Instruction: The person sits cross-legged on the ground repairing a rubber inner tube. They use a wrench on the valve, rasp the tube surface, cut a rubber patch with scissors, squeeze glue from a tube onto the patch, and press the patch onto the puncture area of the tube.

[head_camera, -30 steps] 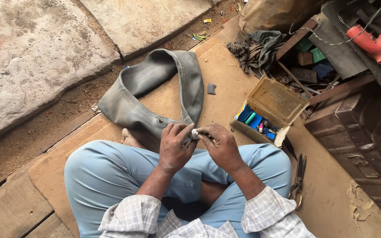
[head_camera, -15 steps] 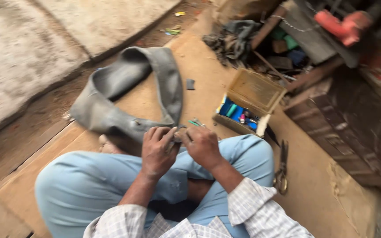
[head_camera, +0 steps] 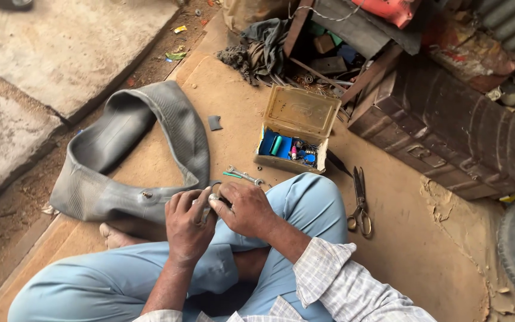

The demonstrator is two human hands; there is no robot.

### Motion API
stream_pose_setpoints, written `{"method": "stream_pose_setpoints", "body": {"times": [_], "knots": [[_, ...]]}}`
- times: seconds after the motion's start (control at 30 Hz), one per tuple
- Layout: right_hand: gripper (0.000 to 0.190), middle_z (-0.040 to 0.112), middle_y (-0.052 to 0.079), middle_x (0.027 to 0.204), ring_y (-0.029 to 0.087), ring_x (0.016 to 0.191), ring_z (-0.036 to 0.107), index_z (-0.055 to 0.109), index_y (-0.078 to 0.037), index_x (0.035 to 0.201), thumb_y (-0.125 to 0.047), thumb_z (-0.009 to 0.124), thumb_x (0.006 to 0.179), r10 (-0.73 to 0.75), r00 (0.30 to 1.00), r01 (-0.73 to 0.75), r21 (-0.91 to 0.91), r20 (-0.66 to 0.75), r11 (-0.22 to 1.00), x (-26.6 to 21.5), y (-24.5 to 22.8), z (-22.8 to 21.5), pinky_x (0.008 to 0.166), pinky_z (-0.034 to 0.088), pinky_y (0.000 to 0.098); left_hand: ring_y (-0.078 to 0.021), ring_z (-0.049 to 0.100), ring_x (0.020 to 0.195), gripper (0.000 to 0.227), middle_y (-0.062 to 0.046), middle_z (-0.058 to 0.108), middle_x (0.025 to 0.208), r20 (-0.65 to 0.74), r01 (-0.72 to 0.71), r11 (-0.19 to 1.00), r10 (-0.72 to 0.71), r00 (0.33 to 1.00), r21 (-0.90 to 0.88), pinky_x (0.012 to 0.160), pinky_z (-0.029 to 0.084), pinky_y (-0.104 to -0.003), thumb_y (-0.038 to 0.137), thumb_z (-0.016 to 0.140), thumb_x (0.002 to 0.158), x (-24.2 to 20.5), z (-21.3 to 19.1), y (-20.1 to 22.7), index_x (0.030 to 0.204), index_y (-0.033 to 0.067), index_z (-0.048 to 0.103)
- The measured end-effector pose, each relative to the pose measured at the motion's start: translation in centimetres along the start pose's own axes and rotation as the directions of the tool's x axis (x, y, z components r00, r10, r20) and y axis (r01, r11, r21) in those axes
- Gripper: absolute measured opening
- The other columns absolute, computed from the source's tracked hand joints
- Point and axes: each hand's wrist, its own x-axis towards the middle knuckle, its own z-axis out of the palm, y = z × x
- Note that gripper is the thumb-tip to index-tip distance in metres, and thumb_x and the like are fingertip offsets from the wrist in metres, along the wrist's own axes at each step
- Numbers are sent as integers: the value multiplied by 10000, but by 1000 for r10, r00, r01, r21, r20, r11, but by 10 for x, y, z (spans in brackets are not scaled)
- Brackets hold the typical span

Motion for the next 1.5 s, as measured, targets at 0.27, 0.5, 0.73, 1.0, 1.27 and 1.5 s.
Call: {"method": "stream_pose_setpoints", "body": {"times": [0.27, 0.5, 0.73, 1.0, 1.27, 1.5], "knots": [[266, 669, 124, 786, 260, 709, 662, 682, -82, 934, -329, 610, 999, 320, 908, -280, 176, -272, 944, 0, 158, -63, 655, 535, 406, -359, 588, 1133, 720, -173, 644, 1203, -50, -21, 998, 24, 998, 57, 985, 432, -470, 309, 837, 728, 29, 19, 24, 1329, -18, 613], [485, 714, 70, 917, 179, 879, 657, 680, -92, 963, -569, 596, 979, 647, 609, -598, 270, -459, 755, -14, 305, -122, 781, 507, 323, -317, 642, 1073, 525, -133, 703, 1119, 200, 201, 978, -186, 962, -54, 964, 477, -424, 230, 813, 803, -1, 37, 20, 1270, 32, 675], [580, 693, -47, 1135, 117, 1089, 575, 665, -219, 1129, -717, 495, 885, 922, 387, -473, 857, -6, 204, 4, 372, -133, 814, 393, 332, -311, 672, 1031, 420, -145, 711, 1102, 177, 380, 925, -371, 912, -19, 909, 528, -408, 233, 807, 803, -14, 31, 2, 1176, 51, 738], [507, 661, -10, 719, 71, 674, 589, 688, -101, 1029, -579, 518, 1039, 807, 541, -287, 849, -238, 443, -28, 403, -118, 672, 395, 239, -286, 635, 1061, 534, -205, 620, 1190, -247, 633, 614, -781, 574, -471, 906, 554, -352, 184, 786, 956, -56, 23, -118, 1332, -97, 531], [274, 741, 40, 891, 142, 833, 671, 706, -49, 1039, -316, 687, 981, 743, 569, -414, 657, -353, 630, -24, 433, -93, 807, 532, 309, -332, 628, 1177, 663, -188, 589, 1345, 96, 773, 3, -992, 83, -635, 911, 531, -507, 390, 656, 974, -43, 20, -170, 1442, -10, 409], [1367, -12, 72, 1714, 322, 1559, 83, 145, -220, 1621, -462, 982, 567, 574, 768, -578, -79, 284, 812, -6, 303, -121, 1209, 202, 496, -393, 245, 1549, 1003, -254, 195, 1698, 369, 728, -327, -923, -109, -602, 1187, 243, -610, 665, 506, 1071, -49, 19, -221, 1647, -43, 92]]}}
